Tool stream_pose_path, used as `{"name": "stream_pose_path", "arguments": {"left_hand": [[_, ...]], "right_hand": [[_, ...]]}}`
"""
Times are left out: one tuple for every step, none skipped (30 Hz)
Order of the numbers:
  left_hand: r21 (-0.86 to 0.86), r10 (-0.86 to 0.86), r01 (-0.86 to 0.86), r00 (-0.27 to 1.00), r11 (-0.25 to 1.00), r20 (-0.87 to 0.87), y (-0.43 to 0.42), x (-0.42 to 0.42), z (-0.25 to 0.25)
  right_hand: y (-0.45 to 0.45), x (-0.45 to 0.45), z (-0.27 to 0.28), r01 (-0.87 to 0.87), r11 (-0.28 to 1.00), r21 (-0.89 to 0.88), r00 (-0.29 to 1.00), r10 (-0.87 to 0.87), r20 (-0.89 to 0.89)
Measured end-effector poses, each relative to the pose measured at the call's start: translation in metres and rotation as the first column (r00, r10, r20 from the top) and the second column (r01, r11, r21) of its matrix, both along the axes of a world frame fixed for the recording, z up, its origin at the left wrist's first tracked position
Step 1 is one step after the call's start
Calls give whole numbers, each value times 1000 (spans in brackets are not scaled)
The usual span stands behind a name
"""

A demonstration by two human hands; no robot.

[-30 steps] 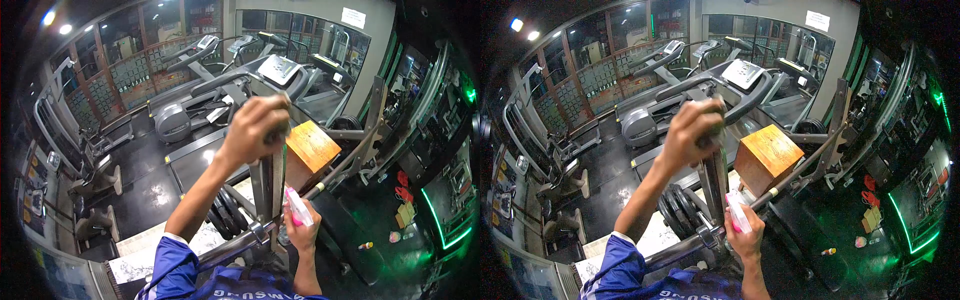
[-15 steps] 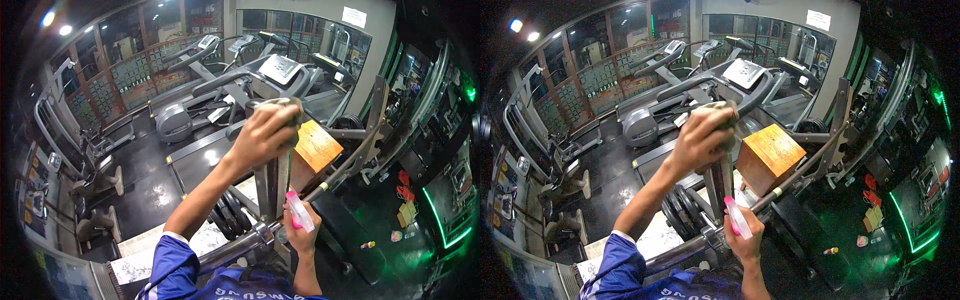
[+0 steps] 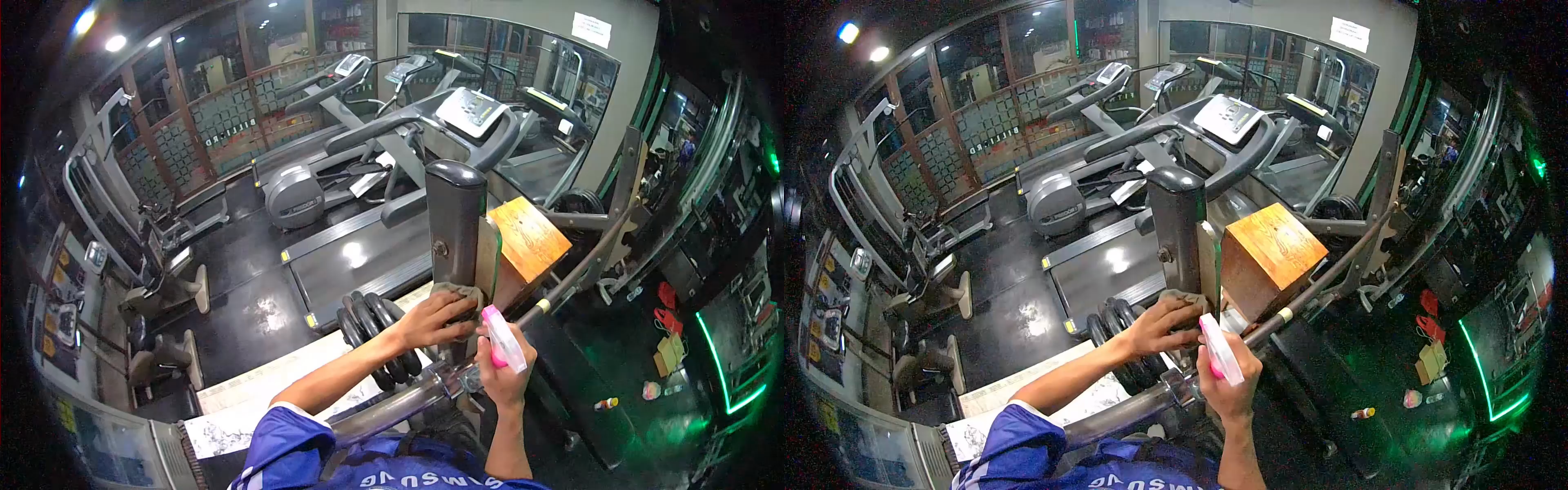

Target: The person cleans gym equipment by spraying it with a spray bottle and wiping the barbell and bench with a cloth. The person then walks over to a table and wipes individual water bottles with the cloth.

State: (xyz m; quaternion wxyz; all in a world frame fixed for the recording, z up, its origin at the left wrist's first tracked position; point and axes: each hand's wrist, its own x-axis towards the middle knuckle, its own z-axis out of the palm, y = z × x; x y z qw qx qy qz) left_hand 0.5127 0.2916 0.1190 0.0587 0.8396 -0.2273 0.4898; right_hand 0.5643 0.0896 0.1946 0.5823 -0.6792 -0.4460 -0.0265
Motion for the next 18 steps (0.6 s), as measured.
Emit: {"name": "stream_pose_path", "arguments": {"left_hand": [[-35, -28, 28, 1000, 999, -4, 1, -1, 12], [-75, -17, 23, 997, 997, 79, 1, 0, 26], [-120, -9, 24, 992, 992, 127, 0, 0, 51], [-185, 24, 6, 987, 983, 161, 0, 3, 67], [-250, 59, -9, 980, 968, 193, 0, 7, 80], [-316, 93, -19, 970, 949, 223, -3, 10, 95], [-362, 127, -37, 965, 931, 230, -7, 16, 102], [-408, 160, -53, 959, 911, 234, -10, 22, 110], [-389, 150, -74, 974, 918, 168, -9, 29, 106], [-363, 145, -62, 968, 930, 206, -9, 34, 96], [-336, 138, -50, 960, 941, 243, -10, 37, 81], [-338, 118, -43, 972, 940, 205, -10, 35, 68], [-329, 77, -8, 977, 944, 198, -12, 33, 55], [-320, 35, 27, 981, 947, 189, -13, 32, 41], [-289, -8, 62, 983, 955, 185, -12, 32, 19], [-421, -105, 77, 993, 904, -44, -15, 22, 4], [-488, -176, 51, 961, 871, -212, -20, 13, -5], [-546, -233, -5, 901, 838, -367, -24, 4, -15]], "right_hand": [[0, 0, -1, 1, 1000, -2, 1000, -1, 3], [1, 0, -2, 0, 1000, -4, 1000, 0, 7], [1, 0, -2, 2, 1000, -4, 1000, -1, 10], [2, 0, -2, 2, 1000, -2, 1000, -2, 9], [3, 0, -1, 4, 1000, 0, 1000, -4, 7], [3, 0, -1, 5, 1000, 1, 1000, -5, 5], [3, 0, -1, 8, 1000, 14, 1000, -9, 15], [4, 0, -3, 11, 1000, 28, 1000, -12, 26], [4, 1, -4, 14, 999, 42, 999, -16, 37], [3, 1, -5, 9, 998, 67, 1000, -10, 23], [2, 2, -7, 4, 996, 93, 1000, -5, 10], [2, 3, -7, 1, 993, 121, 1000, -1, -2], [1, 4, -7, 4, 991, 135, 999, 0, -34], [-1, 3, -7, 7, 989, 145, 998, 3, -69], [-2, 3, -7, 7, 988, 155, 995, 9, -103], [-1, 3, -6, 7, 986, 166, 994, 12, -111], [-1, 2, -5, 7, 984, 176, 993, 15, -119], [-1, 1, -5, 8, 983, 185, 991, 16, -129]]}}
